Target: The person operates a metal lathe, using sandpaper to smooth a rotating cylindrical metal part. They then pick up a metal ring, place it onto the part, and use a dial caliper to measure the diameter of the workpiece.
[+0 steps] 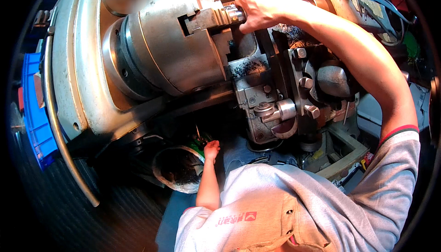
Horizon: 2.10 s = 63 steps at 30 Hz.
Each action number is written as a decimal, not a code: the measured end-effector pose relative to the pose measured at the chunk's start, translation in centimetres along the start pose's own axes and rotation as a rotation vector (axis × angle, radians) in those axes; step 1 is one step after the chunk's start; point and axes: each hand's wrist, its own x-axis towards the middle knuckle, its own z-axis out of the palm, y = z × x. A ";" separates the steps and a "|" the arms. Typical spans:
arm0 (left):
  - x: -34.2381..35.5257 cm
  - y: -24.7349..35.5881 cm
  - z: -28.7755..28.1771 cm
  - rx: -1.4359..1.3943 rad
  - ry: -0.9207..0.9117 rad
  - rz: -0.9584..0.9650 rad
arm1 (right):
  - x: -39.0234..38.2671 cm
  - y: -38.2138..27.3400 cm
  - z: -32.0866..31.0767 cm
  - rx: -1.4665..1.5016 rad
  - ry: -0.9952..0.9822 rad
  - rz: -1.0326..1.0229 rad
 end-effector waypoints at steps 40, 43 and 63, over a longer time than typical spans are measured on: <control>0.9 -0.1 -1.1 0.020 -0.004 0.019 | -2.3 0.2 -3.6 -0.110 -0.176 -0.018; 0.3 1.3 -0.6 -0.003 -0.003 0.039 | -1.9 0.6 -2.5 -0.119 -0.118 -0.017; 0.7 0.9 -0.2 0.023 -0.002 0.054 | 0.5 1.0 0.1 0.028 -0.089 -0.058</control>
